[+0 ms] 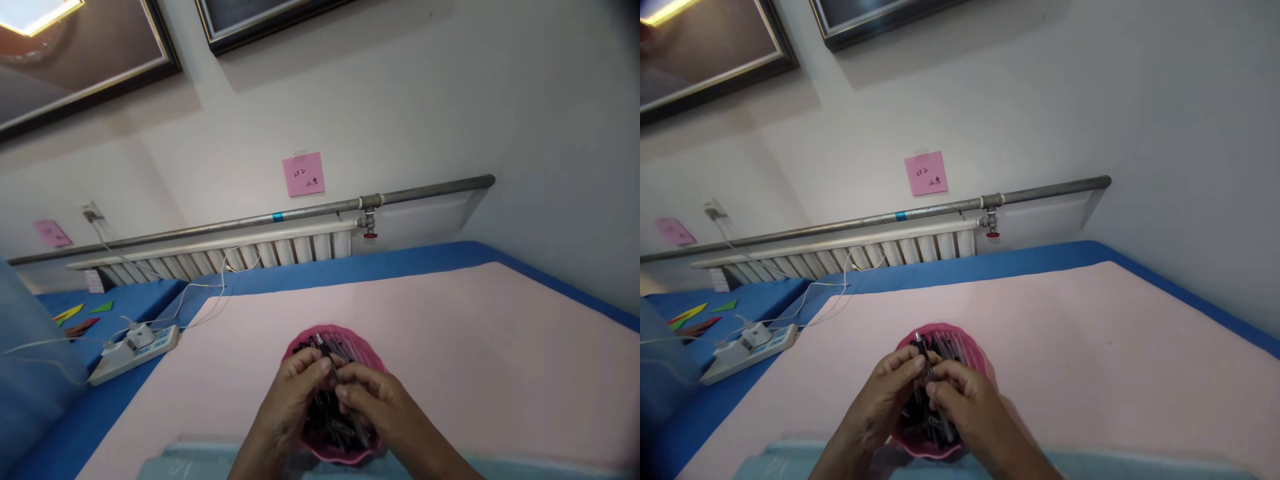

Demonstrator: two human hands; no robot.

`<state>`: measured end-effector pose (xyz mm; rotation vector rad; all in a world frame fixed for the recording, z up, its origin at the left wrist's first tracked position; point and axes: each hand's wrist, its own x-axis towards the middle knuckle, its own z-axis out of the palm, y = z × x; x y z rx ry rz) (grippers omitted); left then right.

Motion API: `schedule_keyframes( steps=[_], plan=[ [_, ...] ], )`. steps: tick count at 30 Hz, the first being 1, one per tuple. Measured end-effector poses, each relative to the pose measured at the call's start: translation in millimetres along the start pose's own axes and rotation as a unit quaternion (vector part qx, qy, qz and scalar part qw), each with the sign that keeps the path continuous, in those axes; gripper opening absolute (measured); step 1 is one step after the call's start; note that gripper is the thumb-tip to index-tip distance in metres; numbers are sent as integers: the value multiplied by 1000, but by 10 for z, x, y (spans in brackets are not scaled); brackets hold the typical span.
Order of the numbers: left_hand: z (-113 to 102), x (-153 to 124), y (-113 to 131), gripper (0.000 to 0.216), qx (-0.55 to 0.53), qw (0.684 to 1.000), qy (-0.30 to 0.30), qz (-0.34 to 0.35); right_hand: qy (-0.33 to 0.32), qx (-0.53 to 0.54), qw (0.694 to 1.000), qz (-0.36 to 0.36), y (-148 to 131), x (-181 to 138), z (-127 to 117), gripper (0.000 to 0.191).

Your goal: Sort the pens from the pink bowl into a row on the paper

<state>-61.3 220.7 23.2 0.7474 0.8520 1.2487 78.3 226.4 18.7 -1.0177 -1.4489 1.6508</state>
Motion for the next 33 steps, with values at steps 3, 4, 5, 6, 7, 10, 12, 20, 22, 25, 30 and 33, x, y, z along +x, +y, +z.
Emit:
schedule_keyframes(
  steps=[3,4,5,6,7,10,12,20,22,25,30,33],
  plan=[
    [-48,16,62,21,12,999,45,11,28,-4,1000,-7,-29,32,-67,18],
    [-83,26,100,23,7,996,79,28,52,-6,999,-13,-41,42,-103,19],
    [-125,37,143,25,0,993,109,44,83,-9,996,-19,-52,51,-147,19],
    [-172,48,188,27,-10,989,133,62,115,-12,993,-24,-61,60,-197,19],
    [-221,58,230,27,-19,985,154,79,142,-17,989,-30,-66,68,-251,19],
    [-343,81,323,20,-27,973,202,112,166,-58,983,-56,-46,85,-390,17],
    [-385,88,352,12,-33,965,229,121,141,-98,983,-61,-14,82,-427,16],
    [-382,78,398,23,-76,955,266,110,123,-259,954,-87,7,55,-371,17],
    [-398,79,407,23,-83,956,263,100,144,-311,933,-111,15,72,-397,18],
    [-428,84,413,18,-94,956,263,89,138,-370,907,-148,50,94,-419,18],
    [-453,87,419,15,-99,956,257,99,122,-421,875,-205,128,121,-431,20],
    [-440,85,421,14,-95,956,262,92,139,-460,849,-222,177,156,-468,22]
  ],
)
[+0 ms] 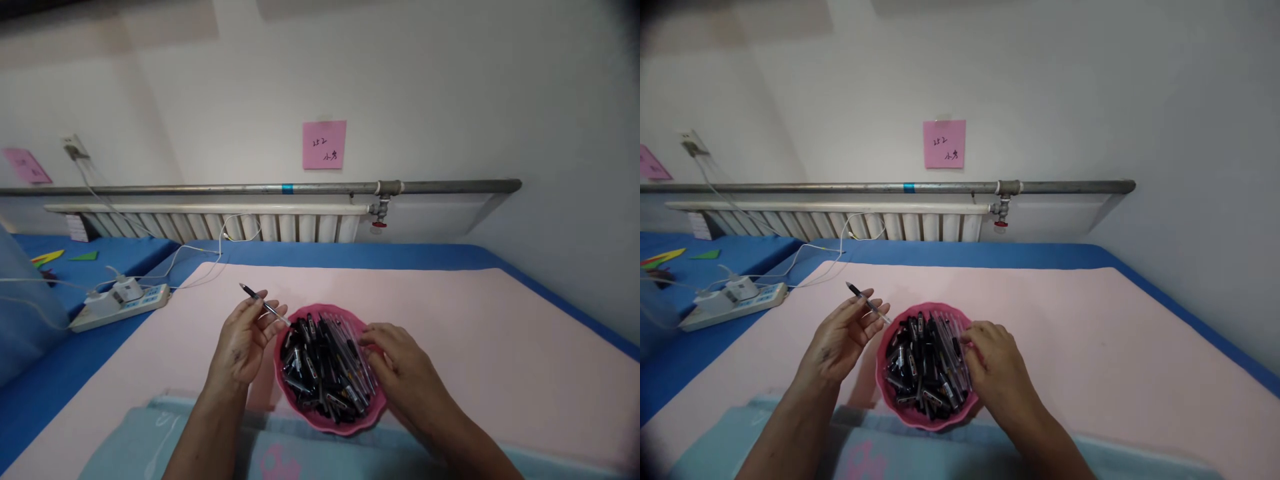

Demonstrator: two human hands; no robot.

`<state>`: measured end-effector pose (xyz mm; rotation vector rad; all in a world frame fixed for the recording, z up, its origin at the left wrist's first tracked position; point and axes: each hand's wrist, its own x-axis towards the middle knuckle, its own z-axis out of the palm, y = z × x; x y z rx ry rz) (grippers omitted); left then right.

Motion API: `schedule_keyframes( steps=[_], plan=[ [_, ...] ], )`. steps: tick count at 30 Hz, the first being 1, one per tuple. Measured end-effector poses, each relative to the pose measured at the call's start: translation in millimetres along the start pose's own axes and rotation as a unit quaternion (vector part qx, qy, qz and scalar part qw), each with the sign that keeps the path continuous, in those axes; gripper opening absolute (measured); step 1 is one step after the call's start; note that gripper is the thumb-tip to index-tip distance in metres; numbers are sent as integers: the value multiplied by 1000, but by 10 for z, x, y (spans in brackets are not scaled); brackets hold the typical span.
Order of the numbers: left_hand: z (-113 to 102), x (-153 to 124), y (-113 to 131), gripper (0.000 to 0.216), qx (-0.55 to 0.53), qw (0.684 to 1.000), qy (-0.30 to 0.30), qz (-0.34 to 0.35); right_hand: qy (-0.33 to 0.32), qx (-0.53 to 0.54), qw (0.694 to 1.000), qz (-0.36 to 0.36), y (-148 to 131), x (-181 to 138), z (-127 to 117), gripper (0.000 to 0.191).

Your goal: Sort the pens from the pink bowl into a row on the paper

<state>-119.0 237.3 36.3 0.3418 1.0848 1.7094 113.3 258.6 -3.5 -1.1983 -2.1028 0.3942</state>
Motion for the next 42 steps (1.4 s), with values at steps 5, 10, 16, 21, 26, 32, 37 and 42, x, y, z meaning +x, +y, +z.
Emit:
schedule_keyframes(
  steps=[5,10,16,21,26,32,37,42],
  plan=[
    [29,-20,-5,13,16,1000,2,-18,8,-47,999,-11,90,24,44,26],
    [28,-28,-3,11,21,1000,3,-12,-26,-48,998,-30,71,8,32,32],
    [37,-47,7,11,36,999,2,-17,-50,-45,997,-25,30,-2,13,29],
    [33,-51,1,12,49,999,-5,-23,-60,-62,996,-19,56,12,45,26],
    [14,-45,-4,12,54,998,-8,-20,-57,-60,996,-18,10,4,34,26],
    [15,-61,-1,12,58,998,-18,-19,-119,-71,989,-47,-87,-23,18,28],
    [19,-61,-6,12,60,998,-15,-22,-93,-94,990,-50,-24,-14,54,33],
    [27,-58,1,12,58,998,-20,-21,-72,-95,992,-53,-29,-32,44,28]
  ],
)
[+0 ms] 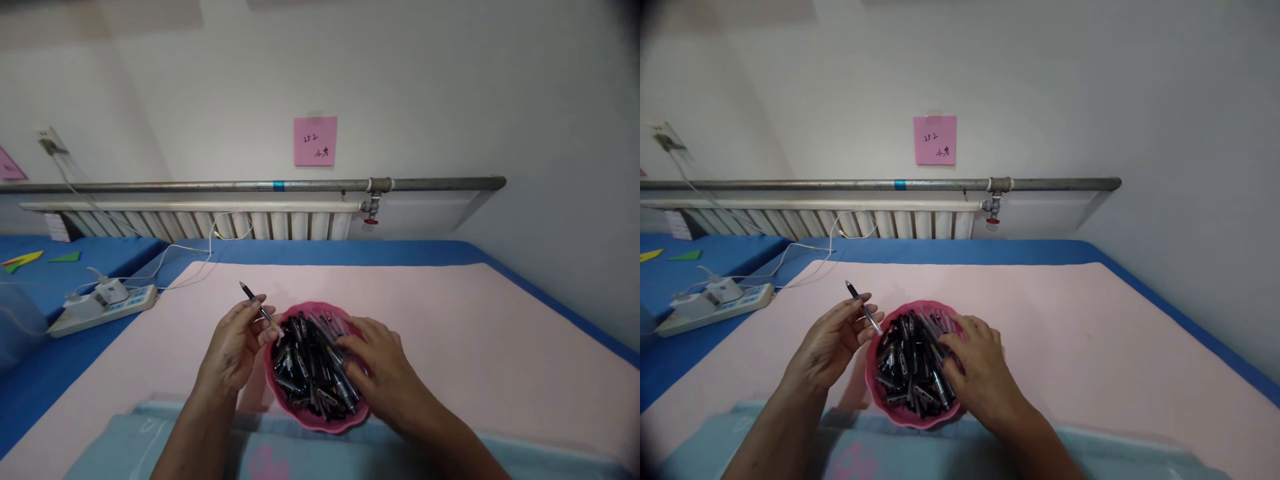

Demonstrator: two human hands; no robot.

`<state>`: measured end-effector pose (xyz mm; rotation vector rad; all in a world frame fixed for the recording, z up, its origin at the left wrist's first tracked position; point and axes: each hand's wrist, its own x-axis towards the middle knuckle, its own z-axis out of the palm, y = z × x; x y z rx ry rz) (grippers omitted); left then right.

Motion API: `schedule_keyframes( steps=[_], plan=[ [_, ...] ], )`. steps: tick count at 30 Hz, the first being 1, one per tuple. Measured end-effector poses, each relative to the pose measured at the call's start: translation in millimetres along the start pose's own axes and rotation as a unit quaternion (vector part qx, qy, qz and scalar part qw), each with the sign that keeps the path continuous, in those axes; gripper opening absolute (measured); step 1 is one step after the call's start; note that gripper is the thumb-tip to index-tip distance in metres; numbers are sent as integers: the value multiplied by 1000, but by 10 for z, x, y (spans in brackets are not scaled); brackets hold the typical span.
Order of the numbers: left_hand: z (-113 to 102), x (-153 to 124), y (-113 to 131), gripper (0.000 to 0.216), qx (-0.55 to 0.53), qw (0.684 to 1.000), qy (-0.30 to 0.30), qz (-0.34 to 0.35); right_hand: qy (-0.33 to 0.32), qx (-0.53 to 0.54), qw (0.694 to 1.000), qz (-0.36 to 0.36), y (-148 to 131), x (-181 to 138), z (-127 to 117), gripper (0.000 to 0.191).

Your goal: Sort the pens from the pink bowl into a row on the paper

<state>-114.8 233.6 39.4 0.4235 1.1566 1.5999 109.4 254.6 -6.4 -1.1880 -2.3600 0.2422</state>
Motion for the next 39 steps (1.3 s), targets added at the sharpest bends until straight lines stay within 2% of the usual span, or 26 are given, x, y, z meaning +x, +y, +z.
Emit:
schedule_keyframes(
  steps=[3,6,14,23,25,27,30,34,39],
  plan=[
    [12,-10,-4,11,-2,1000,2,1,28,-1,1000,6,-50,29,19,22],
    [37,-25,-18,10,-4,1000,7,2,40,1,999,-17,-109,118,72,20],
    [75,-38,-61,9,5,1000,-2,-7,-51,-53,996,-46,-209,304,177,27],
    [92,-41,-133,9,3,1000,-7,-7,-46,-53,997,-36,-275,332,241,13],
    [101,-50,-139,10,-3,1000,-16,-13,-30,-32,998,-36,-287,337,233,12],
    [103,-53,-140,12,-14,999,-26,-22,13,12,999,-42,-299,336,201,13],
    [92,-44,-137,17,-31,998,-40,-31,61,138,989,-14,-336,323,129,14],
    [80,-32,-135,21,-45,996,-63,-37,48,272,960,50,-412,300,75,11],
    [108,-59,-181,19,-68,994,-82,-39,51,317,945,57,-445,291,87,9]
  ],
)
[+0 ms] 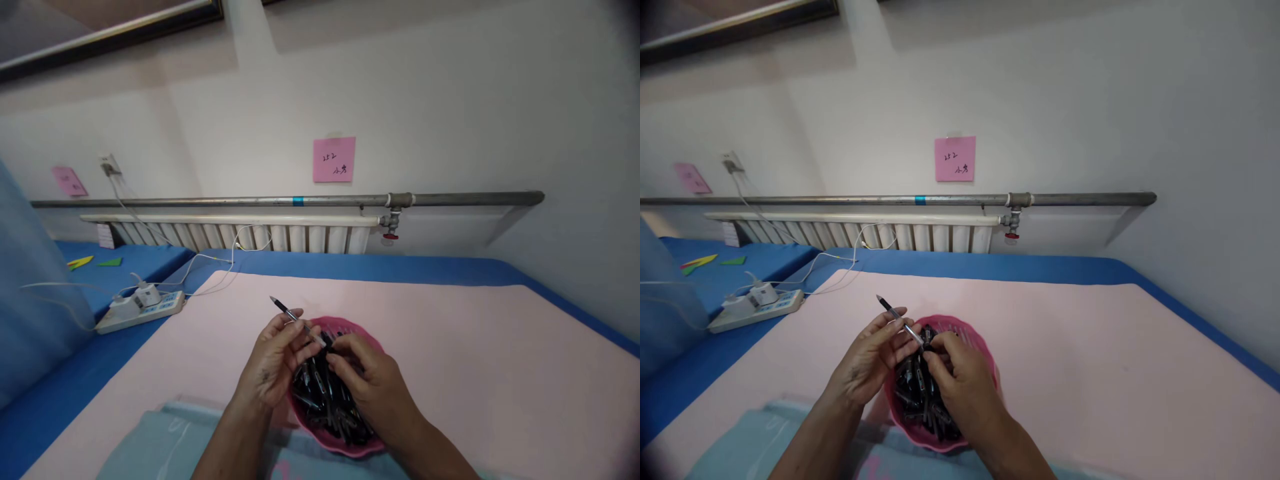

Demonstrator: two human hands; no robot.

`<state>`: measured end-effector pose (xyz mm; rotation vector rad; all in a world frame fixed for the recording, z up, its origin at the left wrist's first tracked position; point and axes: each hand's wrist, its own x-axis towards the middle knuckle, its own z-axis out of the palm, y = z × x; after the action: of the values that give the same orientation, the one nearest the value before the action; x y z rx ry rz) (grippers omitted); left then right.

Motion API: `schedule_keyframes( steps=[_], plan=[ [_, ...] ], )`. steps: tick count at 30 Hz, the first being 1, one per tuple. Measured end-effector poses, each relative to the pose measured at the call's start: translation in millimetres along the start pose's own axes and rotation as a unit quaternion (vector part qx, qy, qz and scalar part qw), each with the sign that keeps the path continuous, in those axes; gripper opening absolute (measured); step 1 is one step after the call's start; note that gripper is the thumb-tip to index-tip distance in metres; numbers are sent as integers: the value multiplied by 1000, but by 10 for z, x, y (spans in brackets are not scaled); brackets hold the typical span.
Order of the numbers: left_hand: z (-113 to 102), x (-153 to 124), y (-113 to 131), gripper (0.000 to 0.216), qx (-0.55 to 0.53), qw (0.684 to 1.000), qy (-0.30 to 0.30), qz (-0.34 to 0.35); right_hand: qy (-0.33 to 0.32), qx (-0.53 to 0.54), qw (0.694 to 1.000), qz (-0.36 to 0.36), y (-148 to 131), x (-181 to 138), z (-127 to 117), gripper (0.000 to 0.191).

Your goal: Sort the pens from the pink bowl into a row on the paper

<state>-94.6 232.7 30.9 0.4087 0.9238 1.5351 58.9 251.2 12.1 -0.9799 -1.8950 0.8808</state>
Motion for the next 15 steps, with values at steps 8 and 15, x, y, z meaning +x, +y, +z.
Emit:
schedule_keyframes(
  steps=[8,15],
  plan=[
    [36,-21,-110,32,4,1000,-12,15,6,10,1000,3,-2,-18,-30,11],
    [63,-29,-144,28,23,999,-17,32,23,-16,1000,0,42,-47,-14,10]
  ],
)
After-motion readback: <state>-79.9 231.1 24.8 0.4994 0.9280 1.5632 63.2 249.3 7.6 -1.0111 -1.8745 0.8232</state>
